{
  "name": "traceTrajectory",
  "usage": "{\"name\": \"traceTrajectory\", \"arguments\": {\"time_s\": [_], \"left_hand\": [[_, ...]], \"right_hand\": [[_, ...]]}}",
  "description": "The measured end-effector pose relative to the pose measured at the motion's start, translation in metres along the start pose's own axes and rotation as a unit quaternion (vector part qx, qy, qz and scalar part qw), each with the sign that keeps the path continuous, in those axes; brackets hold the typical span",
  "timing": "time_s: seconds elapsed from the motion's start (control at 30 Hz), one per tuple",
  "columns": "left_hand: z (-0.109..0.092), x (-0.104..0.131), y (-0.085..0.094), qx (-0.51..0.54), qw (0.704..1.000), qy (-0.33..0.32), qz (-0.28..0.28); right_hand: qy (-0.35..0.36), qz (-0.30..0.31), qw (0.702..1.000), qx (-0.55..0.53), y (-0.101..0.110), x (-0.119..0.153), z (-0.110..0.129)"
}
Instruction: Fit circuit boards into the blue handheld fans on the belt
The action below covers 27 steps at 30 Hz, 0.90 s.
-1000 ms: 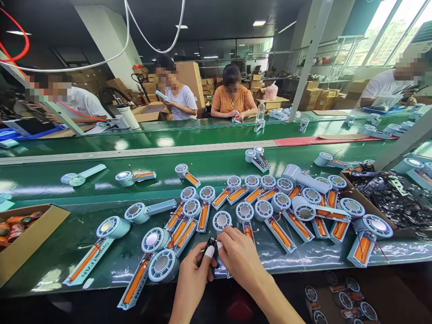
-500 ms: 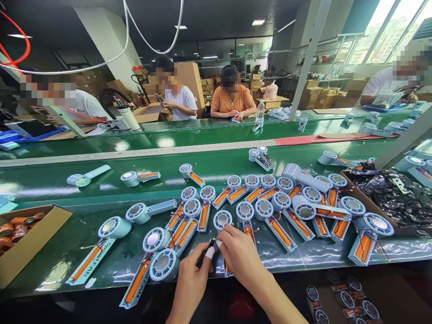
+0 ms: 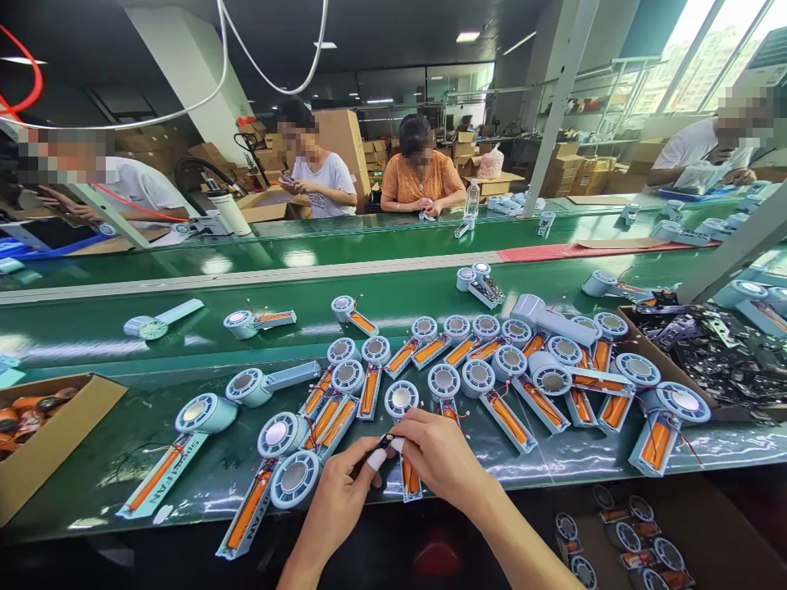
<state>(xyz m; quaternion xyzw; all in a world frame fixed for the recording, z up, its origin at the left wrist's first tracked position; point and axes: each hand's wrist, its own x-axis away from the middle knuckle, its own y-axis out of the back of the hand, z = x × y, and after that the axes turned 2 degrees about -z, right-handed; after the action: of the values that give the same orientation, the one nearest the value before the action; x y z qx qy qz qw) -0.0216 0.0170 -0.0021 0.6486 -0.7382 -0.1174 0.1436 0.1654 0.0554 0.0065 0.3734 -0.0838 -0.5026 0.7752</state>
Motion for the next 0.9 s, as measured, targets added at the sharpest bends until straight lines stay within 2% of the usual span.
{"name": "traceTrajectory", "arguments": {"time_s": [0.1, 0.2, 0.37, 0.43, 0.53, 0.7, 0.83, 0.9], "left_hand": [[0.003, 0.0, 0.001, -0.001, 1.0, 0.004, 0.008], [0.006, 0.002, 0.0, -0.008, 1.0, 0.021, -0.005], [0.01, 0.01, -0.008, -0.045, 0.997, 0.057, -0.04], [0.012, 0.011, -0.011, -0.051, 0.995, 0.057, -0.063], [0.016, 0.01, -0.014, -0.068, 0.993, 0.023, -0.09], [0.013, 0.009, -0.015, -0.148, 0.988, -0.027, -0.033], [0.006, 0.011, -0.013, -0.24, 0.971, -0.02, -0.016], [0.005, 0.013, -0.012, -0.256, 0.966, -0.027, -0.015]], "right_hand": [[-0.01, 0.0, 1.0, 0.001, 0.003, 0.001, 0.006], [-0.038, 0.009, 0.999, 0.001, 0.015, 0.01, 0.012], [-0.108, -0.084, 0.99, 0.015, 0.029, 0.03, 0.007], [-0.112, -0.096, 0.989, 0.019, 0.027, 0.032, 0.005], [-0.079, -0.077, 0.994, 0.006, 0.02, 0.027, 0.005], [-0.029, -0.073, 0.995, -0.057, 0.008, 0.013, 0.006], [-0.078, -0.072, 0.981, -0.16, -0.004, 0.008, 0.002], [-0.101, -0.085, 0.975, -0.178, -0.009, 0.007, 0.002]]}}
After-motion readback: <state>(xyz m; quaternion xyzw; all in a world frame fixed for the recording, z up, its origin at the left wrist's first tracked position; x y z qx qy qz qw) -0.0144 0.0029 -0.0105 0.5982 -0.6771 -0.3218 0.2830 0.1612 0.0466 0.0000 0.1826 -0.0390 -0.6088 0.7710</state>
